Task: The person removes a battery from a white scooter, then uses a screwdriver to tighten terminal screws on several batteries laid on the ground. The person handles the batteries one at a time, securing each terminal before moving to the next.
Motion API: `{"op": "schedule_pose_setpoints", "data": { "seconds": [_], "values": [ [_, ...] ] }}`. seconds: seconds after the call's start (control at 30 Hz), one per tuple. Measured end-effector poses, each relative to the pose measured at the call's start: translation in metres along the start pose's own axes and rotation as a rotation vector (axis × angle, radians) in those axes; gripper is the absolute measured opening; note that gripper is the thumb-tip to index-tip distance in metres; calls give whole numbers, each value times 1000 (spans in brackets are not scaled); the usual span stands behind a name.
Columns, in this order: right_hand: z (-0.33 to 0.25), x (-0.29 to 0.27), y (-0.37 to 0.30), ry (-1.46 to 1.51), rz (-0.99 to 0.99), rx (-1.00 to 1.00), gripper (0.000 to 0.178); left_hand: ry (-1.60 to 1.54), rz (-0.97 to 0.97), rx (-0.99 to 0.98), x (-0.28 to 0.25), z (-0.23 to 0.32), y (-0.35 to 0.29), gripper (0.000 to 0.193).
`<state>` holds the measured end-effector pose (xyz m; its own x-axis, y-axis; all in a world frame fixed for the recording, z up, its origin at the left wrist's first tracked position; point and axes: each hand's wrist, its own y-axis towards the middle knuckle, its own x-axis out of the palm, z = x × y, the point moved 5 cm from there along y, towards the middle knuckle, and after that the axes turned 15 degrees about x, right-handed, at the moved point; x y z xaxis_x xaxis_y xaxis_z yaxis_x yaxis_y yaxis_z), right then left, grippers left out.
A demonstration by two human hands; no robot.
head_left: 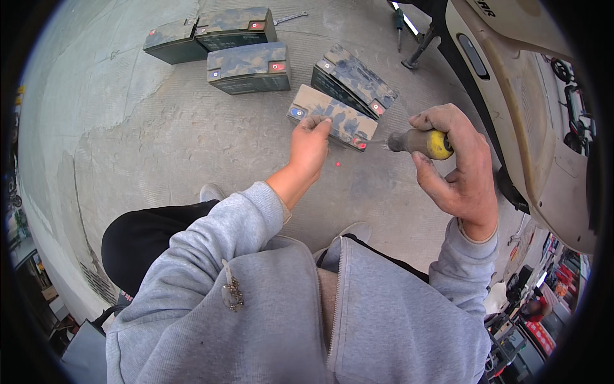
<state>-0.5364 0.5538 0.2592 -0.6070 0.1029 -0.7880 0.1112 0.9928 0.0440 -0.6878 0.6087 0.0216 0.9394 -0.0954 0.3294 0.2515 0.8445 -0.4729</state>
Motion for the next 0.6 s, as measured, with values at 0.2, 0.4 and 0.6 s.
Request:
{"op": "schedule_pose_setpoints", "data": {
  "seconds": [0.2,0.4,0.6],
  "values": [
    [4,-4,0,-166,-56,85,39,15,1,-1,0,-1,1,11],
    [3,3,-2,-6,1,-25,54,15,-3,8,0,-1,1,11],
    [4,0,0,-179,34,1,53,-18,-16,-2,0,-2,2,13]
  ]
}}
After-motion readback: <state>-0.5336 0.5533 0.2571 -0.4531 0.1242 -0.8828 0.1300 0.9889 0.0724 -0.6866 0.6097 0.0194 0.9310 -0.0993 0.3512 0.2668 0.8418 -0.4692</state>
